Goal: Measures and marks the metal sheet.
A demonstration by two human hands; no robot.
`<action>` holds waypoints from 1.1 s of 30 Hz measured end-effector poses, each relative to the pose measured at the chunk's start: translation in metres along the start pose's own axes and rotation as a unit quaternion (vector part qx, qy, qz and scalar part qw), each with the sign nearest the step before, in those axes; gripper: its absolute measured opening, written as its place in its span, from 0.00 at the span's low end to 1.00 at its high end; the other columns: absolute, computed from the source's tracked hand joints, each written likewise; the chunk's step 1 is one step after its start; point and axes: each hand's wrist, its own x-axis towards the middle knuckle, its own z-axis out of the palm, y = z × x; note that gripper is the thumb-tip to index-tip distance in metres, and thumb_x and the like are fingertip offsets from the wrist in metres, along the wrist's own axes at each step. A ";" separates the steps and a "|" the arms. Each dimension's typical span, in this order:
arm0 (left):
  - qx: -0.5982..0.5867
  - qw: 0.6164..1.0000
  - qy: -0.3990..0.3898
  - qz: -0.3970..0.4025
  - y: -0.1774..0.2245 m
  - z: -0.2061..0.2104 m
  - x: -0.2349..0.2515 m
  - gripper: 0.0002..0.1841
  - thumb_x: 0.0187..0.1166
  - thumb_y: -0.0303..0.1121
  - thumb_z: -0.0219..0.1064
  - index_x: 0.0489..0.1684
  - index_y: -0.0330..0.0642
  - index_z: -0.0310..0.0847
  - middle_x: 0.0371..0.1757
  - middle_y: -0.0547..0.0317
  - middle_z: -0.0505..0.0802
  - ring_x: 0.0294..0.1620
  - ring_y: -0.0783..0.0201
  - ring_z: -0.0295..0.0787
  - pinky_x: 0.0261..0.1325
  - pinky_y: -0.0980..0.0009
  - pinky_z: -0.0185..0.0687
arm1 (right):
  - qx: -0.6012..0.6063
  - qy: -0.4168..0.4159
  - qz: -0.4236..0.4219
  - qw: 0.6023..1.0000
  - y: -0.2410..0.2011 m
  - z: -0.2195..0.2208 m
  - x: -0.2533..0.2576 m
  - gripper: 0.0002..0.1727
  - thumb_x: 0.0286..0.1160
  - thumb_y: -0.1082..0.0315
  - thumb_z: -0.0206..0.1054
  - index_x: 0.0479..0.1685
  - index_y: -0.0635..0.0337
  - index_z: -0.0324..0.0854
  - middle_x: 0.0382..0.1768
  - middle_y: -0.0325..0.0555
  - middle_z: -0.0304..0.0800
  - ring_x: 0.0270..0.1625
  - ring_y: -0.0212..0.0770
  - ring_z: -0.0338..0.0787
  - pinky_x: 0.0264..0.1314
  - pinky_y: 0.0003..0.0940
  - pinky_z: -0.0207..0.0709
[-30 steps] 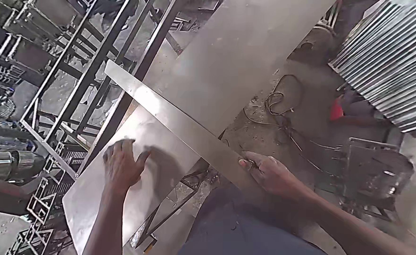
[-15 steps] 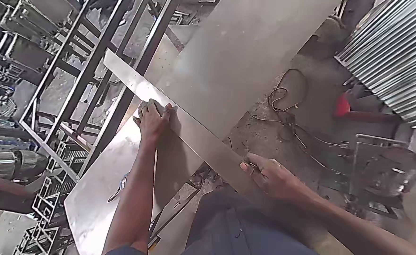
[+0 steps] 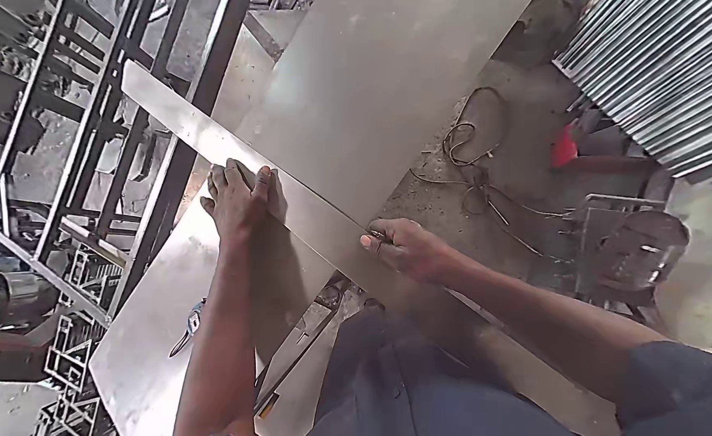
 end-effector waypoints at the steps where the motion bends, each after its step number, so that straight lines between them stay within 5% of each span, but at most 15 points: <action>1: 0.001 1.000 0.001 -0.001 0.001 0.000 0.000 0.54 0.74 0.81 0.41 0.94 0.51 0.54 0.94 0.45 0.59 0.96 0.44 0.47 0.88 0.27 0.36 | -0.004 0.005 -0.001 1.000 0.001 0.000 0.000 0.20 0.92 0.50 0.54 0.34 0.51 0.78 0.18 0.39 0.72 0.20 0.37 0.74 0.23 0.37 0.69; 19: 0.006 1.000 0.000 -0.001 0.001 0.003 0.002 0.54 0.71 0.83 0.39 0.93 0.54 0.55 0.94 0.47 0.59 0.96 0.44 0.47 0.86 0.24 0.37 | 0.053 -0.002 0.009 0.999 0.000 -0.009 0.005 0.24 0.93 0.54 0.53 0.22 0.54 0.73 0.13 0.40 0.67 0.15 0.35 0.69 0.19 0.33 0.61; 33: 0.010 1.000 0.010 -0.007 0.001 0.003 0.001 0.54 0.70 0.85 0.38 0.94 0.58 0.55 0.95 0.51 0.59 0.96 0.48 0.48 0.88 0.28 0.38 | 0.022 -0.012 0.032 0.999 -0.001 -0.011 0.007 0.23 0.93 0.51 0.52 0.26 0.52 0.74 0.17 0.38 0.68 0.20 0.35 0.71 0.25 0.33 0.66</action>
